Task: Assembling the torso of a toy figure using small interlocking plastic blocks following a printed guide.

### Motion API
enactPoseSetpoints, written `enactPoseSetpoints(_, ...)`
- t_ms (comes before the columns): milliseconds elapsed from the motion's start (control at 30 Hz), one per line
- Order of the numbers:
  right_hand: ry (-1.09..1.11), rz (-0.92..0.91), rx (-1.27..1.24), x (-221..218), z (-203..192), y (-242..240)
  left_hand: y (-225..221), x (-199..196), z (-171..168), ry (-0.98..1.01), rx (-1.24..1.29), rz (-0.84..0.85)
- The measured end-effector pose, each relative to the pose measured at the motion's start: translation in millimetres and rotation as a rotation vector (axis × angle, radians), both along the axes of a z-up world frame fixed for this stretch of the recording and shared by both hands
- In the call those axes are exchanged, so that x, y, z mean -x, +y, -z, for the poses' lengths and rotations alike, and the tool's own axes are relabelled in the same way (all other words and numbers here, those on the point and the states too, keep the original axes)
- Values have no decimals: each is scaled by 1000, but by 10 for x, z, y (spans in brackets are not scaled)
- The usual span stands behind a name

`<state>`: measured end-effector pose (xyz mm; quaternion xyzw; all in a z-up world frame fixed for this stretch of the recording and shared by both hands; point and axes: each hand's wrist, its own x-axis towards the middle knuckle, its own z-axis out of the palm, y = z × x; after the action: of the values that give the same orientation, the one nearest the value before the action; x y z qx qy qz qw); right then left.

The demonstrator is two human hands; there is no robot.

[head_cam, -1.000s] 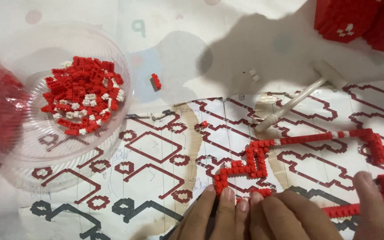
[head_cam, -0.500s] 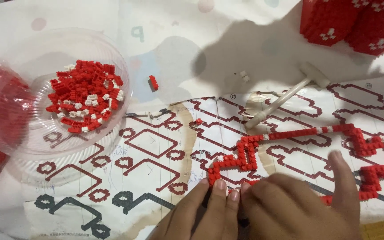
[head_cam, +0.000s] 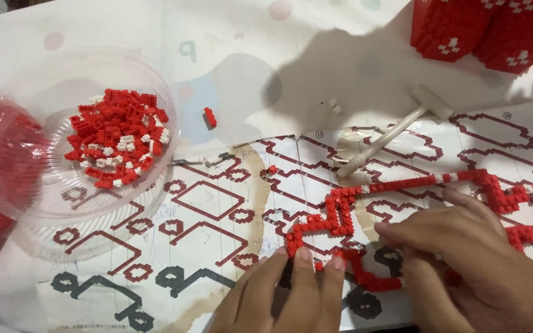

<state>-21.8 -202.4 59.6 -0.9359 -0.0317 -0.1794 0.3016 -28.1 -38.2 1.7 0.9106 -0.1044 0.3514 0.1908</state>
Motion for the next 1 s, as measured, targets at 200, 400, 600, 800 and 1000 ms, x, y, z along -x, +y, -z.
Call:
enactPoseSetpoints(200, -164, 53, -44, -44, 103, 191, 142, -37, -34, -68, -121, 134)
enactPoseSetpoints(400, -128, 25, 10, -65, 176, 143, 744, -209, -434, 135, -122, 598)
enactPoseSetpoints(600, -134, 81, -15, -29, 190, 209, 1529, -682, -905, 194, -217, 530)
enactPoseSetpoints(800, -127, 104, -4, -9, 241, 155, 1354, -1311, -1253, 436, -423, 274)
enactPoseSetpoints(1000, -140, 78, 42, -9, 270, 89, 897, -1644, -1008, 154, -868, 244)
